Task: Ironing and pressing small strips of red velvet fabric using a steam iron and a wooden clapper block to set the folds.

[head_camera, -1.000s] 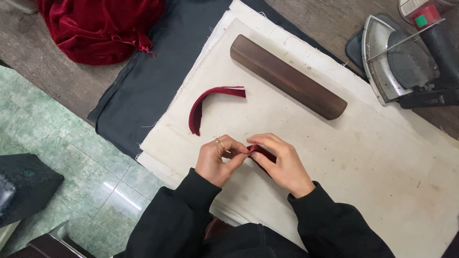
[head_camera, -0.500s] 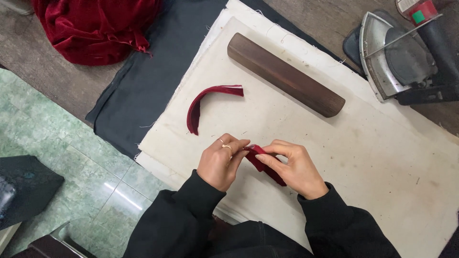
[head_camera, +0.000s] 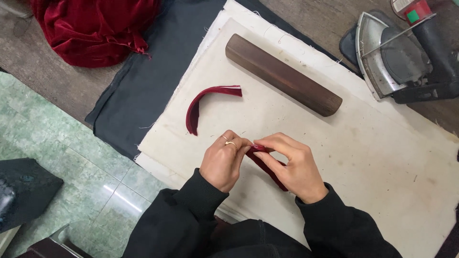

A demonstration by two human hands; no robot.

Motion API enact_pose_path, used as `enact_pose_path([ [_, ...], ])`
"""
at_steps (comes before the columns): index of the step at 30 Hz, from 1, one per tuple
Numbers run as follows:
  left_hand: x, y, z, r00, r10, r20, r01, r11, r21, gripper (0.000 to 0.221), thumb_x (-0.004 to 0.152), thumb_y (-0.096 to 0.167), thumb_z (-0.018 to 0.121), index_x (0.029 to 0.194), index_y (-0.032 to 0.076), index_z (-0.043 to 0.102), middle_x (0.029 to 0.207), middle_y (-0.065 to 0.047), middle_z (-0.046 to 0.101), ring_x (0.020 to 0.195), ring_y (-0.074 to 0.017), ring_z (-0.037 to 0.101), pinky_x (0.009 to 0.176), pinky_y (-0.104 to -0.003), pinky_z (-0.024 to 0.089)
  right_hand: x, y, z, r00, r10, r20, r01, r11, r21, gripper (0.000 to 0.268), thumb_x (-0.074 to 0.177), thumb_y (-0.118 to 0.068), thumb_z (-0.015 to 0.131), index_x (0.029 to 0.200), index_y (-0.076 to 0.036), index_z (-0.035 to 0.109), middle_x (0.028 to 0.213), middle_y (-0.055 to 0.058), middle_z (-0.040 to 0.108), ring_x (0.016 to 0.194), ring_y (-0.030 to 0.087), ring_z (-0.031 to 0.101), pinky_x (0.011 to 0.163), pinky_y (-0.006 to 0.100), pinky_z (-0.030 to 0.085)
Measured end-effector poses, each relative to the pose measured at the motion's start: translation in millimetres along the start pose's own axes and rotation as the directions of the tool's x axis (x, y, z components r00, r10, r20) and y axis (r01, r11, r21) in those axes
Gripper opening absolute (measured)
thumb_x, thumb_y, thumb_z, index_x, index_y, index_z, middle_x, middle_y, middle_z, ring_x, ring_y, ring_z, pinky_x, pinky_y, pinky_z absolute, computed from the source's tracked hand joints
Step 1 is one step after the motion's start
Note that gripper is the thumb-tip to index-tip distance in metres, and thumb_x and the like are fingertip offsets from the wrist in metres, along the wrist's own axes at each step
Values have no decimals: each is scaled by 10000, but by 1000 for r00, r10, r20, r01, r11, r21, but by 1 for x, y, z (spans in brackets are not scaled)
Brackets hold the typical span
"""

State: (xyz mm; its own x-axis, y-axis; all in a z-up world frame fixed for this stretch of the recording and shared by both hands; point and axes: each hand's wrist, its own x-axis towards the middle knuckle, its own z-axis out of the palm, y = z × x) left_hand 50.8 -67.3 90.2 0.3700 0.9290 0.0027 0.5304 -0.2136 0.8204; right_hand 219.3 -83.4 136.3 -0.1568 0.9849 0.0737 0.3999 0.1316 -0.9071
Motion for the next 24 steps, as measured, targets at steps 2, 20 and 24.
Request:
enact_pose_path([
  [2,1,1,0,1000,-7,16,7,1000,7,114,928,68,584,936,25,689,822,-98,614,748,-280,641,655,-343,537,0,2,0,1000,-5,-4,5,1000,-20,143,838,-13,686,970,-47,731,824,87,717,766,220,714,705,354,598],
  [20,3,2,2,998,37,52,-30,992,-124,105,804,66,741,890,25,699,802,-89,643,703,-240,684,644,-318,585,-3,7,0,982,188,-17,-187,981,60,140,888,-77,645,791,-24,730,589,93,617,540,121,560,479,265,528],
  [24,3,1,5,999,20,-42,-27,981,-192,30,827,66,722,843,41,720,744,-81,660,644,-226,682,565,-288,584,-3,15,-2,972,232,49,-236,963,132,222,930,-67,580,760,-7,711,576,73,583,604,100,481,469,275,488],
])
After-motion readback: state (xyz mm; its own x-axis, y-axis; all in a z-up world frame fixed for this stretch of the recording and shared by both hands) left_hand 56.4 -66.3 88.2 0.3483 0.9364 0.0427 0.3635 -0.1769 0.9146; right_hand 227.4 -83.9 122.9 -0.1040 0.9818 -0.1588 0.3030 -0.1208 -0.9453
